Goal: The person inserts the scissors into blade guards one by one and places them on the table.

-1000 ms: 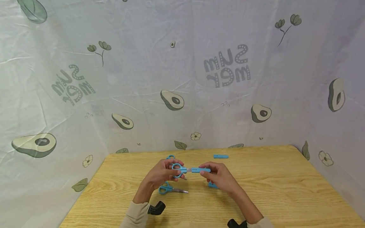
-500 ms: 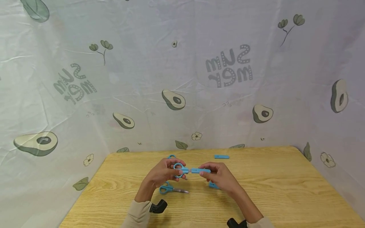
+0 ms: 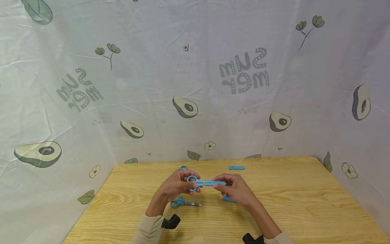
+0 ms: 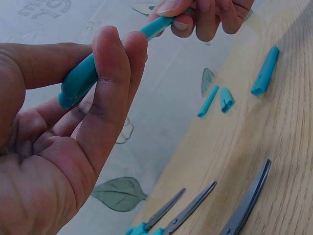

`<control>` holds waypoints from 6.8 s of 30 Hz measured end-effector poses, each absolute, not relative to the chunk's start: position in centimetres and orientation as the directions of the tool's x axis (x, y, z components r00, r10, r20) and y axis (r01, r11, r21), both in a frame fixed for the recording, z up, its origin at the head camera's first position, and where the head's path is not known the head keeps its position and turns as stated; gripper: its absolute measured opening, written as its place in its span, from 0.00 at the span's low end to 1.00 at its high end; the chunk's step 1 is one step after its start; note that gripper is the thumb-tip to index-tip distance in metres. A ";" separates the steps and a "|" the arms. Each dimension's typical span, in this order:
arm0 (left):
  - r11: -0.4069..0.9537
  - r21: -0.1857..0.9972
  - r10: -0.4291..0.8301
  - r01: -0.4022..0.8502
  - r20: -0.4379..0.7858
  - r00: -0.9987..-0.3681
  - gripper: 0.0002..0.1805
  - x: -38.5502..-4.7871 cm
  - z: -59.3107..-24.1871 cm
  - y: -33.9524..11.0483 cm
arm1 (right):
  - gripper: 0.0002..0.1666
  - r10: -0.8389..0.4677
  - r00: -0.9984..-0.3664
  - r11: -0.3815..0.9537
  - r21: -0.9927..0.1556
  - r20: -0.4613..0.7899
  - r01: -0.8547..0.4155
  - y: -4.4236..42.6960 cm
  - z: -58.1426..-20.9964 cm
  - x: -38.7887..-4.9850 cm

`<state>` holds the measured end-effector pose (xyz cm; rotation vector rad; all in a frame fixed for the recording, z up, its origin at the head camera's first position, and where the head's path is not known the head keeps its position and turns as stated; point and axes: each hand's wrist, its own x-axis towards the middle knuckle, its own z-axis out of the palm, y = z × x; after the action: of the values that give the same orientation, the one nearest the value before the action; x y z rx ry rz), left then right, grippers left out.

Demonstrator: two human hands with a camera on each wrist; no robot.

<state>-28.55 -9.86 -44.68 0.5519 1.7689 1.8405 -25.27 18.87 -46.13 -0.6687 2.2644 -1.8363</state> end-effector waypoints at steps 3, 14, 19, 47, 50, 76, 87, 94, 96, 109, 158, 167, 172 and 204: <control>-0.001 0.996 0.615 -0.085 -0.067 -0.786 0.21 -28.4 -44.7 -9.7 | 0.22 -0.427 -0.889 0.156 -0.955 0.167 -0.254 18.9 -46.2 -25.3; 0.029 0.997 0.607 -0.069 -0.072 -0.791 0.18 -28.2 -44.8 -9.2 | 0.21 -0.425 -0.889 0.163 -0.952 0.169 -0.259 19.1 -46.5 -25.3; 0.029 0.997 0.609 -0.067 -0.071 -0.790 0.19 -28.3 -44.9 -9.1 | 0.21 -0.442 -0.882 0.141 -0.957 0.166 -0.251 19.0 -46.5 -25.3; 0.110 0.991 0.634 -0.074 -0.128 -0.763 0.17 -27.2 -45.8 -9.2 | 0.22 -0.521 -0.852 0.223 -0.956 0.048 -0.191 19.1 -46.8 -23.9; 0.121 0.990 0.639 -0.073 -0.134 -0.757 0.18 -26.9 -46.1 -9.5 | 0.22 -0.544 -0.839 0.219 -0.958 0.038 -0.185 19.3 -46.9 -23.7; 0.236 0.971 0.628 -0.037 -0.182 -0.757 0.18 -25.1 -47.0 -10.9 | 0.17 -0.596 -0.803 0.232 -0.956 0.007 -0.181 20.4 -47.9 -22.2; 0.250 0.968 0.643 0.004 -0.163 -0.749 0.19 -24.7 -47.3 -10.9 | 0.16 -0.624 -0.781 0.209 -0.956 0.031 -0.205 21.0 -48.0 -21.9; 0.232 0.973 0.673 -0.020 -0.175 -0.719 0.20 -24.1 -47.6 -11.1 | 0.16 -0.663 -0.749 0.214 -0.960 -0.008 -0.179 21.5 -48.5 -21.7; 0.232 0.972 0.670 -0.027 -0.180 -0.721 0.18 -23.9 -47.7 -11.1 | 0.15 -0.663 -0.748 0.217 -0.961 -0.014 -0.173 21.6 -48.6 -21.7; 0.229 0.973 0.677 -0.007 -0.165 -0.718 0.16 -22.6 -49.0 -11.4 | 0.12 -0.696 -0.718 0.175 -0.960 0.035 -0.216 21.5 -49.4 -20.6; 0.398 0.909 0.611 0.125 -0.161 -0.775 0.13 -22.6 -48.4 -12.9 | 0.10 -0.665 -0.747 0.280 -0.926 0.005 -0.255 22.6 -49.8 -20.3; 0.406 0.889 0.622 0.210 -0.101 -0.776 0.14 -23.1 -47.6 -14.0 | 0.10 -0.617 -0.787 0.324 -0.910 0.006 -0.260 24.9 -49.6 -19.8; 0.430 0.868 0.598 0.247 -0.069 -0.799 0.13 -23.3 -47.5 -14.7 | 0.12 -0.597 -0.802 0.340 -0.911 -0.016 -0.235 26.0 -49.5 -19.8; 0.500 0.822 0.493 0.271 -0.013 -0.870 0.17 -24.5 -47.3 -20.9 | 0.20 -0.496 -0.868 0.427 -0.879 -0.031 -0.213 28.1 -48.6 -20.1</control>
<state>-24.55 -20.89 -47.30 0.6495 2.4995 1.3050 -20.09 28.14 -48.56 -0.6140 2.3997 -1.4149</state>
